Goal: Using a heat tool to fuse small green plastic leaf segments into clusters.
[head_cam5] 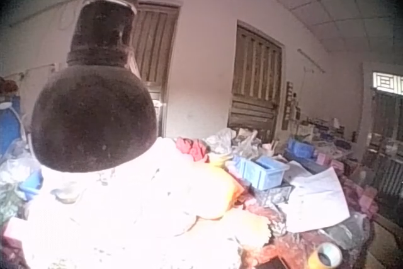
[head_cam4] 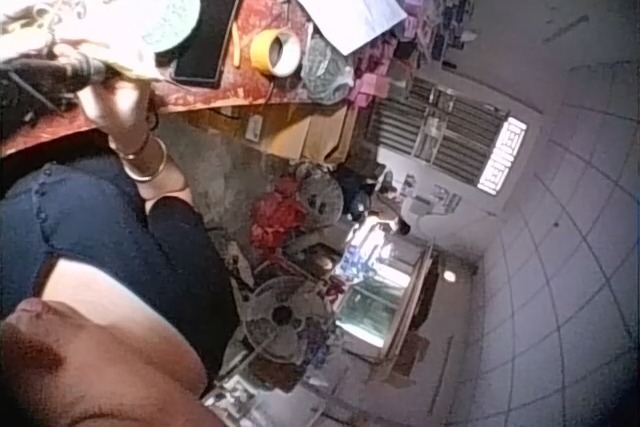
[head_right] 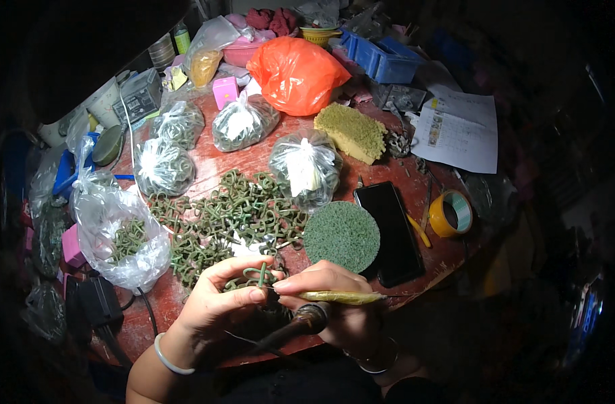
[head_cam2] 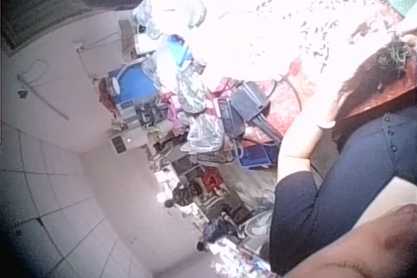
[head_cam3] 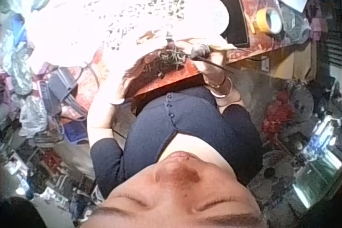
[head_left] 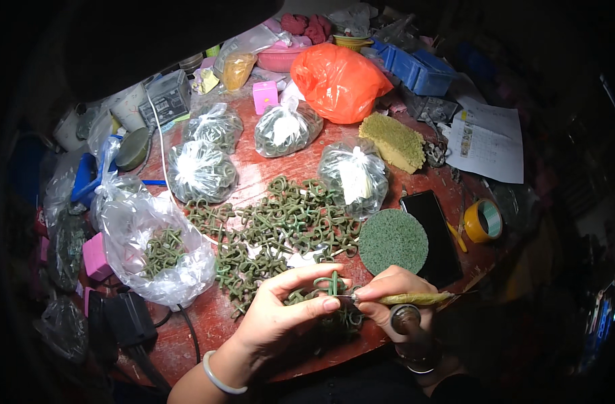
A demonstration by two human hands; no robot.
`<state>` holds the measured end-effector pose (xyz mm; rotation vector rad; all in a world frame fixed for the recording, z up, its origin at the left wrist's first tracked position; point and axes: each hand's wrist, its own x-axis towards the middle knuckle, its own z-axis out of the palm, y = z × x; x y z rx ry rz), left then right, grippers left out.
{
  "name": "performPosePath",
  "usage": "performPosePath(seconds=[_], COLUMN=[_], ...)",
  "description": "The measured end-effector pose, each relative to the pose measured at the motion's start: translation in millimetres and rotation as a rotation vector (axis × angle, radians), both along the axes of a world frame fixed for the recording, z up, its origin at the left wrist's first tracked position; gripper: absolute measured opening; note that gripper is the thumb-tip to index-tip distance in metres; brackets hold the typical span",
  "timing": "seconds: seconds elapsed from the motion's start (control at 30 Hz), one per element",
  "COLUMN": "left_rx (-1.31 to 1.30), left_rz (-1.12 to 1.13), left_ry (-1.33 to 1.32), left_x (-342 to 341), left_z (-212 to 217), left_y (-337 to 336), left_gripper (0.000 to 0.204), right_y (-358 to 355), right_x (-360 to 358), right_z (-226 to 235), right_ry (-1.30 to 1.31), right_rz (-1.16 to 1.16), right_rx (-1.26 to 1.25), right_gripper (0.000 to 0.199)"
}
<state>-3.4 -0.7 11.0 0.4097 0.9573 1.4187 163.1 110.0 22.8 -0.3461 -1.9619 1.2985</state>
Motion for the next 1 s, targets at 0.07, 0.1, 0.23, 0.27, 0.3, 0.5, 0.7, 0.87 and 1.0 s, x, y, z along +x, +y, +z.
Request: performPosePath(seconds=[0.07, 0.1, 0.23, 0.27, 0.3, 0.5, 0.7, 0.87, 1.0], left_rx=[-0.038, -0.037, 0.018, 0.021, 0.023, 0.030, -0.005, -0.060, 0.087], left_rz=[-0.047, -0.049, -0.021, -0.021, -0.025, -0.028, -0.036, -0.049, -0.018], left_ry=[0.072, 0.070, -0.029, -0.025, -0.025, -0.028, 0.081, 0.251, 0.444], left_x=[-2.0, -0.6, 1.6, 1.0, 1.1, 2.5, 4.9, 2.4, 3.9], left_z=[-4.7, -3.0, -2.1, -3.7, -3.8, -4.7, -5.4, -5.2, -5.0], left_y=[-2.2, -1.0, 0.6, -0.6, -0.4, -0.2, -0.4, -1.5, 0.1], left_gripper=[0.045, 0.045, 0.044, 0.044, 0.044, 0.044, 0.042, 0.040, 0.041], right_y=[-1.0, -1.3, 1.6, 1.9, 2.3, 1.4, 0.5, -9.2, -9.6], right_x=[-0.3, 1.1, 1.5, -0.6, -2.1, -0.4, 3.4, 2.8, 8.1], right_z=[-4.7, -5.2, -1.0, -4.0, -6.8, -14.2, -12.5, -8.6, -11.2], right_ry=[0.007, 0.011, 0.012, 0.015, -0.005, -0.007, 0.048, 0.076, 0.024], right_rz=[-0.045, -0.096, 0.014, 0.019, -0.048, -0.140, -0.164, -0.144, -0.128], right_rx=[0.011, 0.025, 0.062, 0.058, 0.071, 0.095, -0.055, -0.335, -0.313], right_gripper=[0.024, 0.024, 0.022, 0.022, 0.021, 0.021, 0.018, 0.018, 0.020])
